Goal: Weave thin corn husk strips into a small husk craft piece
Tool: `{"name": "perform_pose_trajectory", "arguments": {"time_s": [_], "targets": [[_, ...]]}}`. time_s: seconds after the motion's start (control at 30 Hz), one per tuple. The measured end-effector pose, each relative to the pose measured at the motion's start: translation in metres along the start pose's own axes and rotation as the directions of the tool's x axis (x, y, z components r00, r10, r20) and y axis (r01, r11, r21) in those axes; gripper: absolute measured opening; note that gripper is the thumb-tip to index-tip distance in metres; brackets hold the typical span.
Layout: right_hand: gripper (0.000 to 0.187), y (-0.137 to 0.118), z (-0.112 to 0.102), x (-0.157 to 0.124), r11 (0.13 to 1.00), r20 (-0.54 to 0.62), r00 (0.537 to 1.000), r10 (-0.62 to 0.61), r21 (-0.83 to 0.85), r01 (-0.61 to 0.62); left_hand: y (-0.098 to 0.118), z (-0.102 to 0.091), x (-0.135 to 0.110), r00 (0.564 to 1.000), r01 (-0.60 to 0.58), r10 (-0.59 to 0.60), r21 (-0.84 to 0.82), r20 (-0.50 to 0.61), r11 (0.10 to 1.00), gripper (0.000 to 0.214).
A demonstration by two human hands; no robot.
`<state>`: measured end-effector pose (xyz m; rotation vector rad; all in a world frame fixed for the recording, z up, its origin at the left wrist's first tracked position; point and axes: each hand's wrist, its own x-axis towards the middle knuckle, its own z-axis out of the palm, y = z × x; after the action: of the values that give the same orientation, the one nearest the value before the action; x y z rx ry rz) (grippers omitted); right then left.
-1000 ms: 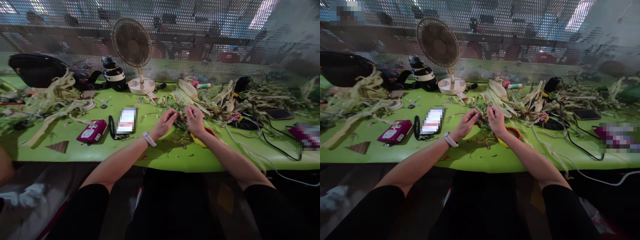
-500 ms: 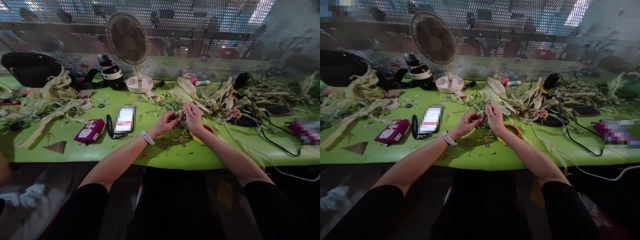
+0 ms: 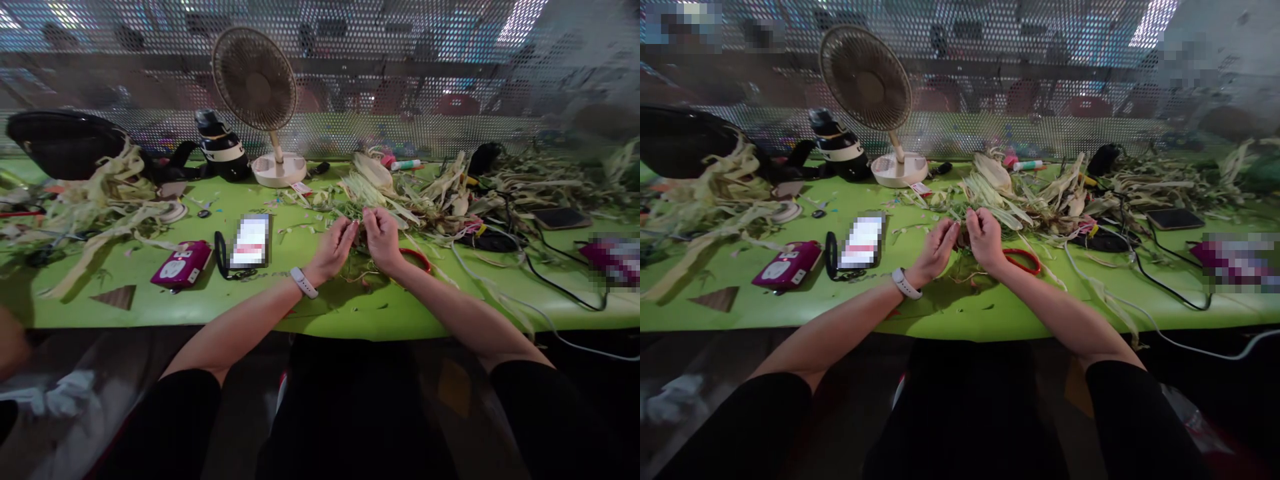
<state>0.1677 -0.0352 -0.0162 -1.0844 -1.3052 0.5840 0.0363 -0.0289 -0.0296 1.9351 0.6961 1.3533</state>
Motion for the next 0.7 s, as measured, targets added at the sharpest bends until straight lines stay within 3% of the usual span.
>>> {"name": "perform_pose_trajectory", "arguments": {"time_s": [0.1,0.23,0.3,0.4,0.47,0.57,0.7], "targets": [[0.051,0.0,0.003,-0.004,0.998,-0.009,0.998,-0.061,-0.011,0.061,0.001,0.006,-0.001,0.993,0.061,-0.072,-0.12,-0.091,0.991,0.043],[0.055,-0.004,0.003,-0.008,0.989,0.0,0.99,-0.142,0.028,0.142,0.004,0.005,-0.001,0.983,0.129,-0.166,-0.338,-0.081,0.932,0.044],[0.057,-0.006,0.001,-0.008,0.994,0.045,0.996,-0.073,0.086,0.069,0.006,0.001,-0.001,0.985,0.137,-0.166,-0.349,-0.052,0.927,0.043],[0.061,-0.007,-0.003,-0.006,0.978,0.193,0.976,0.105,0.158,-0.136,0.007,-0.003,-0.001,0.992,0.128,-0.125,-0.31,0.028,0.942,0.044],[0.062,-0.008,-0.006,-0.005,0.973,0.251,0.959,0.134,0.148,-0.175,0.007,-0.005,0.0,0.992,0.119,-0.102,-0.282,0.074,0.952,0.045],[0.062,-0.01,-0.006,-0.004,0.994,0.228,0.973,0.031,0.097,-0.054,0.006,-0.008,0.001,0.992,0.101,-0.081,-0.224,0.096,0.969,0.048],[0.06,-0.01,-0.006,-0.003,0.99,0.101,0.986,-0.131,-0.033,0.135,0.009,-0.008,0.001,0.99,0.124,-0.107,-0.201,0.092,0.972,0.047]]}}
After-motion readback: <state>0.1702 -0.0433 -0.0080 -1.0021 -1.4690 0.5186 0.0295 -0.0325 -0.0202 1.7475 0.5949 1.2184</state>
